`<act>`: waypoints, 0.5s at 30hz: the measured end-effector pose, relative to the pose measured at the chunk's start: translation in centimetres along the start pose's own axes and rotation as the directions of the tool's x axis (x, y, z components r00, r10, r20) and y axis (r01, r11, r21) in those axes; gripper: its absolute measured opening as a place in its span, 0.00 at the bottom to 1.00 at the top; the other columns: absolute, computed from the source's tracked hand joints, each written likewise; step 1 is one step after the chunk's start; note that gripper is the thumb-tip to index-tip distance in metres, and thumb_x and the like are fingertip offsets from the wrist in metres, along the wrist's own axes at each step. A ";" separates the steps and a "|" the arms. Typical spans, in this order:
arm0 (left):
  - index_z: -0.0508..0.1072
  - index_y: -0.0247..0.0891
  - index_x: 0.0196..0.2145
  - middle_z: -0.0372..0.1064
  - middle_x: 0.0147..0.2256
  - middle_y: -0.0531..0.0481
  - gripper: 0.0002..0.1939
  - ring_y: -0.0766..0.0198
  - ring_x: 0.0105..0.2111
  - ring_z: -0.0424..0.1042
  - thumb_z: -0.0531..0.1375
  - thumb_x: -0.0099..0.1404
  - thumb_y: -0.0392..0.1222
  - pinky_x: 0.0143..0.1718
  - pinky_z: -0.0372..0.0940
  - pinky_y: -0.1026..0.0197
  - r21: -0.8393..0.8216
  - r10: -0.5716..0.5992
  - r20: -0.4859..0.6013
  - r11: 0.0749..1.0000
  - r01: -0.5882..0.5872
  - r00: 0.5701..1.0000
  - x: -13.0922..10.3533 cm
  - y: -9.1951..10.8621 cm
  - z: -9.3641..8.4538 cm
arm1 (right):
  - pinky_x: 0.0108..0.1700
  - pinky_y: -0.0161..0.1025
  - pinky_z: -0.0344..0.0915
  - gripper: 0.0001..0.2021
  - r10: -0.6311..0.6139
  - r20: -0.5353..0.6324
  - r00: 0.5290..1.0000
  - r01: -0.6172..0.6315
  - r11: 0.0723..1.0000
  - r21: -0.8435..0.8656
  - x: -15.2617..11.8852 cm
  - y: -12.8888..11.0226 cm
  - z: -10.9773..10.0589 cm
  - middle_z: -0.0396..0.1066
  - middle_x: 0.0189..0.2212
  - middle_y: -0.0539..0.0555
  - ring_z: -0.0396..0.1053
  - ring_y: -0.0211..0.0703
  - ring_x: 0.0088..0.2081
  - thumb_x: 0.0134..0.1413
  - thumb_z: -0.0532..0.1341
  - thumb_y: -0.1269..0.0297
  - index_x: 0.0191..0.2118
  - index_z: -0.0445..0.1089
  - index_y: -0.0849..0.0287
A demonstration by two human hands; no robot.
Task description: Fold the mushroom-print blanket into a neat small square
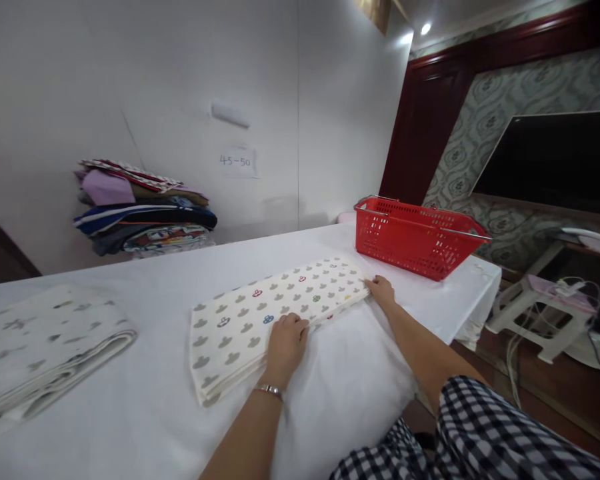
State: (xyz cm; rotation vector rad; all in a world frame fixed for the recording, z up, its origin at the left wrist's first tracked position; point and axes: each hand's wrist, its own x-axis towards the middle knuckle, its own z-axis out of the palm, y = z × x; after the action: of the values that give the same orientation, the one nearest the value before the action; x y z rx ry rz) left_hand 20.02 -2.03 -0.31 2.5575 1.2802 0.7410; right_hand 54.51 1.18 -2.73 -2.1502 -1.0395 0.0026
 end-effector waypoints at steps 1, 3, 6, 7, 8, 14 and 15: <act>0.76 0.41 0.37 0.69 0.36 0.48 0.11 0.59 0.39 0.65 0.54 0.64 0.35 0.41 0.58 0.56 0.003 0.001 -0.005 1.000 -0.001 1.000 0.0 0.0 0.0 | 0.41 0.41 0.62 0.11 -0.003 0.002 1.000 0.003 1.000 0.008 0.1 0.1 0.0 0.74 0.35 0.56 0.70 0.49 0.41 0.47 0.60 0.55 0.24 0.69 0.56; 0.76 0.41 0.37 0.69 0.36 0.48 0.11 0.59 0.39 0.65 0.54 0.63 0.34 0.41 0.58 0.56 0.008 0.005 -0.018 1.000 -0.005 1.000 -0.1 0.1 0.0 | 0.41 0.41 0.62 0.10 -0.001 0.006 1.000 0.001 1.000 0.025 0.3 0.2 0.0 0.74 0.34 0.55 0.70 0.49 0.40 0.46 0.59 0.55 0.25 0.69 0.56; 0.76 0.41 0.36 0.69 0.36 0.48 0.11 0.59 0.38 0.65 0.54 0.63 0.33 0.40 0.59 0.56 0.014 0.019 -0.025 1.000 -0.019 1.000 -0.1 0.1 0.0 | 0.40 0.41 0.63 0.10 0.021 0.002 1.000 -0.021 0.999 0.047 0.7 0.2 0.0 0.74 0.31 0.54 0.70 0.49 0.39 0.46 0.58 0.56 0.26 0.70 0.56; 0.76 0.41 0.36 0.69 0.36 0.48 0.11 0.59 0.38 0.65 0.54 0.63 0.33 0.40 0.59 0.56 0.014 0.025 -0.026 1.000 -0.024 0.999 -0.1 0.0 0.0 | 0.39 0.40 0.63 0.10 0.029 0.002 1.000 -0.029 0.998 0.052 0.8 0.3 0.0 0.74 0.31 0.54 0.70 0.49 0.38 0.46 0.58 0.56 0.26 0.70 0.56; 0.76 0.41 0.35 0.69 0.35 0.48 0.11 0.59 0.37 0.65 0.54 0.63 0.34 0.40 0.59 0.56 0.014 0.029 -0.027 0.999 -0.029 0.999 -0.1 -0.1 0.1 | 0.38 0.40 0.63 0.10 0.036 0.005 0.999 -0.036 0.998 0.054 0.8 0.3 0.0 0.73 0.29 0.54 0.70 0.49 0.37 0.46 0.58 0.56 0.25 0.69 0.56; 0.76 0.41 0.34 0.69 0.34 0.48 0.11 0.59 0.36 0.65 0.54 0.63 0.34 0.40 0.59 0.55 -0.014 0.051 -0.056 0.999 -0.052 0.997 -0.1 -0.2 0.2 | 0.34 0.40 0.61 0.10 0.026 0.042 0.999 -0.029 0.998 0.062 0.9 0.7 0.0 0.71 0.24 0.54 0.69 0.48 0.32 0.44 0.59 0.56 0.21 0.67 0.56; 0.76 0.41 0.33 0.68 0.34 0.48 0.11 0.59 0.36 0.65 0.54 0.63 0.34 0.40 0.59 0.55 -0.017 0.051 -0.053 0.998 -0.052 0.997 -0.1 -0.2 0.1 | 0.34 0.39 0.61 0.11 0.015 0.046 0.999 -0.018 0.997 0.072 0.9 0.7 -0.1 0.71 0.24 0.53 0.69 0.48 0.32 0.44 0.59 0.55 0.21 0.68 0.56</act>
State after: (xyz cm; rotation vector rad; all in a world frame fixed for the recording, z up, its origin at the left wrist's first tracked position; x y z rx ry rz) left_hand 19.92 -2.01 -0.53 2.5821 1.2203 0.8311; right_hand 55.57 1.44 -2.86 -2.1020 -1.0319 0.0960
